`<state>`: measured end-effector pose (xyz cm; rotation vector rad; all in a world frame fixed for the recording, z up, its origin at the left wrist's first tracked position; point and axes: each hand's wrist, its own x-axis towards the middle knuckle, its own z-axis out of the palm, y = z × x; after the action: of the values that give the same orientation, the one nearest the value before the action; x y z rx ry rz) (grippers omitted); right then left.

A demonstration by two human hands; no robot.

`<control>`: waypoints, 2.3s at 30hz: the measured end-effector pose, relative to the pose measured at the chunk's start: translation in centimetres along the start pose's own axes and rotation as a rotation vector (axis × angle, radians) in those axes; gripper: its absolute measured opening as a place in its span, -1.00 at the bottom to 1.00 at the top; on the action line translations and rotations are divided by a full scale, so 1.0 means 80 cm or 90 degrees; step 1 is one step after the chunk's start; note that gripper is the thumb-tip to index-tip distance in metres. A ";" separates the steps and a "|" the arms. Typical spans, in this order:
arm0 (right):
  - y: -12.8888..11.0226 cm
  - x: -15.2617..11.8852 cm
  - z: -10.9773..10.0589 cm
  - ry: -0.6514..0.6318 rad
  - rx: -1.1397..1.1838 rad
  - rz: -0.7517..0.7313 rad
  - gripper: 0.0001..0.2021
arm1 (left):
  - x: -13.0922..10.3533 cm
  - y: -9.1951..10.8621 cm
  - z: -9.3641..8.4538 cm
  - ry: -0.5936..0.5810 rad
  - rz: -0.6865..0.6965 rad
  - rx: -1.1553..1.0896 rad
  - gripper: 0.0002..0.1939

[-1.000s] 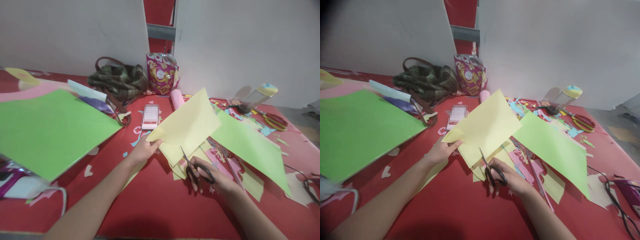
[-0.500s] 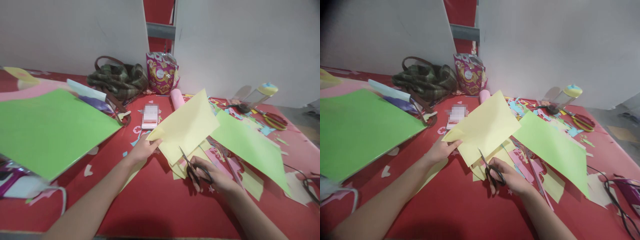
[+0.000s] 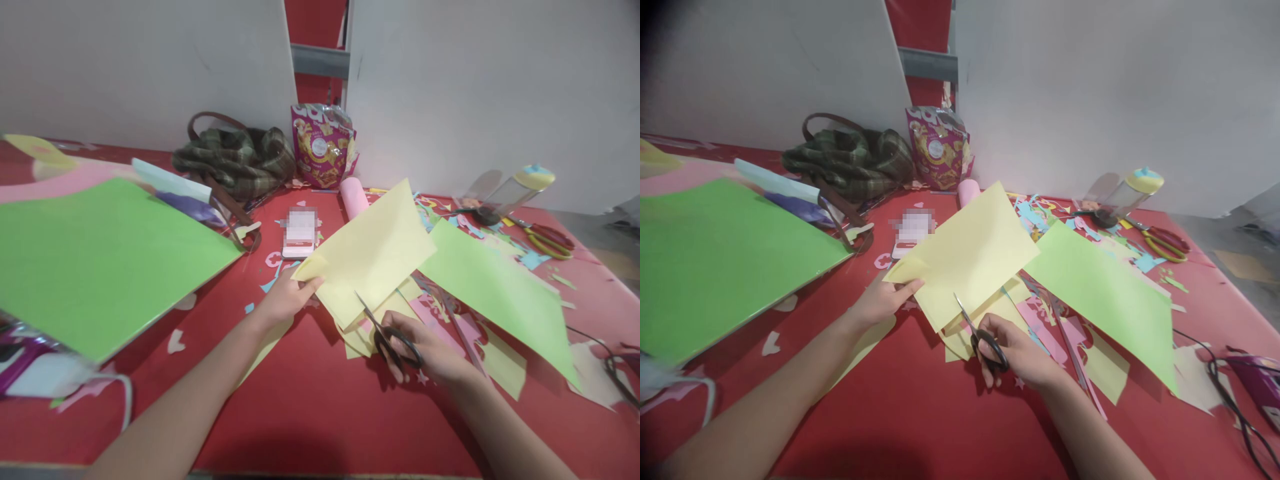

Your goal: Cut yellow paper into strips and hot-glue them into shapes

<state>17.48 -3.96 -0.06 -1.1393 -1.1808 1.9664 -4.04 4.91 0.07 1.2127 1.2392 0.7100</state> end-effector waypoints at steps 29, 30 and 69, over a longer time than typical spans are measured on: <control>0.003 0.001 -0.002 -0.006 -0.006 -0.019 -0.77 | 0.000 -0.002 -0.001 -0.028 0.051 0.076 -0.78; 0.003 0.001 -0.002 -0.005 -0.011 -0.016 -0.77 | -0.001 -0.002 -0.001 -0.028 0.050 0.076 -0.78; -0.003 0.002 0.001 0.017 -0.033 -0.002 -0.73 | -0.003 0.005 -0.002 -0.039 0.040 0.073 -0.78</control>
<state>17.36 -3.78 0.09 -1.1859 -1.2259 1.9218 -4.19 4.86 0.52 1.3626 1.2084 0.6497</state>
